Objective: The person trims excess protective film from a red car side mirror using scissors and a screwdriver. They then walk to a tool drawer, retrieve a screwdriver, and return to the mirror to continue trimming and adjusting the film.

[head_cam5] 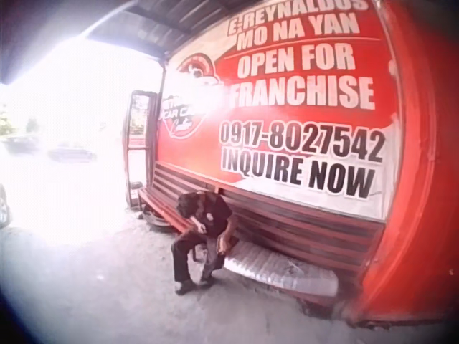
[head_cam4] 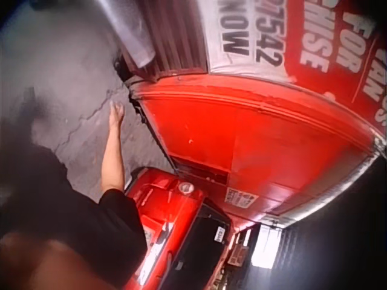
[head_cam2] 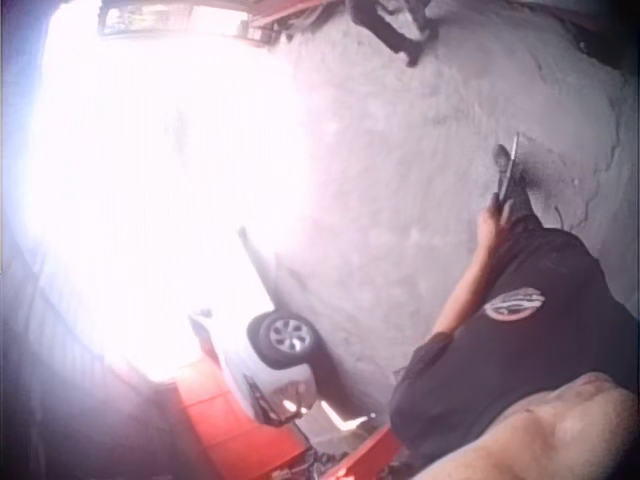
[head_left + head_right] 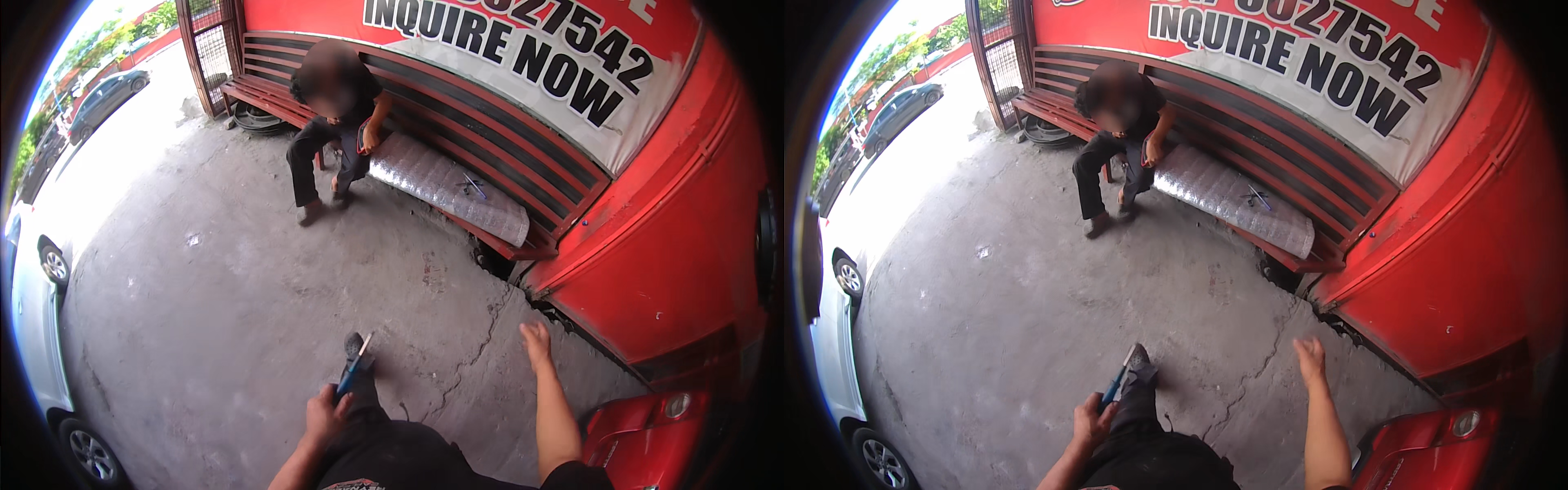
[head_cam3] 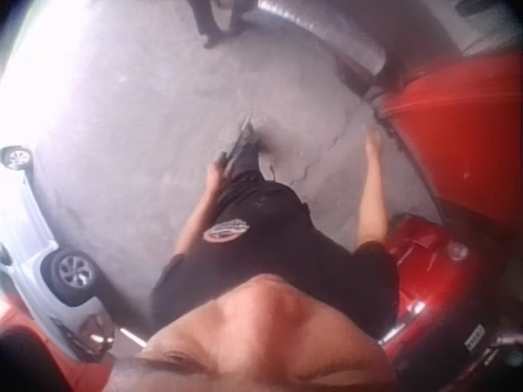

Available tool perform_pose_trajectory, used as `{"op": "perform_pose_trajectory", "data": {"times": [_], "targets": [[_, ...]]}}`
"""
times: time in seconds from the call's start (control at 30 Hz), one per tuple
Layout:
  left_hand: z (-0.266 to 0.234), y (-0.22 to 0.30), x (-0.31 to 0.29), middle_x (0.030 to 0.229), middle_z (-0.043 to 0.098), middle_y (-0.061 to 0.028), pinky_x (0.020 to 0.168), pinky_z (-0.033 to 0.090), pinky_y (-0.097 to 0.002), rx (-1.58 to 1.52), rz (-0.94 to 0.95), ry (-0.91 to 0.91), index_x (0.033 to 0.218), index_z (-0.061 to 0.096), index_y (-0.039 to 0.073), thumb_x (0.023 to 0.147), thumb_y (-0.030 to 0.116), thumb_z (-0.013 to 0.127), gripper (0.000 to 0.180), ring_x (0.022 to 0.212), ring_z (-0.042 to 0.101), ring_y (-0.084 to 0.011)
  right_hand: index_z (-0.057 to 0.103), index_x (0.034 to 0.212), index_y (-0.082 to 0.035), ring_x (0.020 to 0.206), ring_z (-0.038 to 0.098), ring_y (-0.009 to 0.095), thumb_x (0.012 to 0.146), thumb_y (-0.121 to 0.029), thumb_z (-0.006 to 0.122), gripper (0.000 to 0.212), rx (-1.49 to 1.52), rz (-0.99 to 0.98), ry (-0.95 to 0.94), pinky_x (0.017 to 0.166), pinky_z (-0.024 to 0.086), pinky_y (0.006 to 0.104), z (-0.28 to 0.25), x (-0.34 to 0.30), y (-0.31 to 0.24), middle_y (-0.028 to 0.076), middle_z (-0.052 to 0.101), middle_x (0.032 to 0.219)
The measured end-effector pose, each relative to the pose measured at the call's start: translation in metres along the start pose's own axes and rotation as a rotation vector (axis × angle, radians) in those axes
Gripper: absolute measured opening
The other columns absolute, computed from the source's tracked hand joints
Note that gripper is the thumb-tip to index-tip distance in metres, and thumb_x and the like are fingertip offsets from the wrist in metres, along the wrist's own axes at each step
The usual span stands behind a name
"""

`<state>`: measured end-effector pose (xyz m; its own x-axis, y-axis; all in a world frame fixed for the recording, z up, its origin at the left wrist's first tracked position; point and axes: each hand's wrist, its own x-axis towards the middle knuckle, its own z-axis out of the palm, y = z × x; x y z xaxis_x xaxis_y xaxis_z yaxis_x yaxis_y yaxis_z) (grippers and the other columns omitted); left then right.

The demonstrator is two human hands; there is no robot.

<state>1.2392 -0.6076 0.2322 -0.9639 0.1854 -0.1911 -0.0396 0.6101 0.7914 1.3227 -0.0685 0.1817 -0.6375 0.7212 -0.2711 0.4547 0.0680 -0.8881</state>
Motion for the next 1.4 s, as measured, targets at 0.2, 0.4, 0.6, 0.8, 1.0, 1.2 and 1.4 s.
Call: {"op": "perform_pose_trajectory", "data": {"times": [0.2,0.4,0.6,0.8,1.0,1.2,1.4], "targets": [[0.032,0.032,0.222,0.071,0.063,-0.0241,0.063,0.048,-0.0450,-0.106,-0.082,0.072,0.092,0.063,-0.003,0.092,0.032,0.073,0.036,0.065,0.062,-0.0401,0.032,0.156,-0.004,0.129,0.056,0.034,0.091,-0.041,0.076,0.086,0.273,0.136,-0.127,0.104,0.047,0.0503,0.138,0.175,-0.082,0.018,0.059,0.138],[0.021,0.119,0.423,0.073,0.065,-0.0210,0.063,0.051,-0.0451,-0.016,0.050,0.010,0.104,0.066,0.002,0.091,0.035,0.075,0.036,0.069,0.067,-0.0405,0.017,0.161,-0.005,0.134,0.052,0.035,0.089,-0.040,0.079,0.101,0.322,0.224,-0.489,0.105,0.047,0.0529,0.317,0.304,-0.135,0.023,0.050,0.147],[0.070,0.148,0.618,0.071,0.064,-0.0163,0.060,0.050,-0.0377,-0.044,0.036,0.224,0.102,0.066,0.000,0.086,0.018,0.078,0.027,0.063,0.066,-0.0302,0.010,0.162,-0.003,0.140,0.046,0.037,0.085,-0.047,0.081,0.113,0.318,0.179,-0.689,0.110,0.042,0.0540,0.487,0.522,-0.217,0.026,0.044,0.153],[0.194,0.133,0.747,0.087,0.068,-0.0053,0.071,0.048,-0.0264,-0.759,-0.316,0.490,0.100,0.062,0.003,0.084,0.001,0.068,0.017,0.078,0.061,-0.0107,0.003,0.162,-0.003,0.148,0.031,0.045,0.080,-0.061,0.079,0.126,0.344,0.278,-0.666,0.111,0.039,0.0593,0.652,0.769,-0.280,0.025,0.026,0.163],[0.293,0.072,0.880,0.103,0.070,-0.0146,0.104,0.044,-0.0457,-1.365,-0.316,0.252,0.097,0.062,0.004,0.076,-0.003,0.078,0.027,0.109,0.063,-0.0291,0.020,0.162,-0.018,0.148,0.023,0.048,0.081,-0.067,0.073,0.109,0.398,0.251,-0.491,0.108,0.033,0.0741,0.765,0.899,-0.275,0.019,0.019,0.164],[0.296,-0.023,1.028,0.105,0.069,-0.0155,0.108,0.041,-0.0505,-1.208,-0.013,0.401,0.089,0.061,0.004,0.072,-0.002,0.073,0.021,0.112,0.062,-0.0311,0.023,0.163,-0.021,0.148,0.028,0.040,0.083,-0.068,0.072,0.105,0.446,-0.093,-0.649,0.109,0.034,0.0713,0.800,0.959,-0.299,0.016,0.024,0.162],[0.289,-0.079,1.097,0.105,0.069,-0.0163,0.106,0.042,-0.0498,-1.218,0.256,0.587,0.092,0.062,0.005,0.075,0.003,0.071,0.020,0.112,0.062,-0.0313,0.024,0.158,-0.003,0.137,0.048,0.025,0.074,-0.043,0.093,0.115,0.058,-0.950,-0.857,0.114,0.042,0.0411,0.812,0.991,-0.282,0.012,0.042,0.152]]}}
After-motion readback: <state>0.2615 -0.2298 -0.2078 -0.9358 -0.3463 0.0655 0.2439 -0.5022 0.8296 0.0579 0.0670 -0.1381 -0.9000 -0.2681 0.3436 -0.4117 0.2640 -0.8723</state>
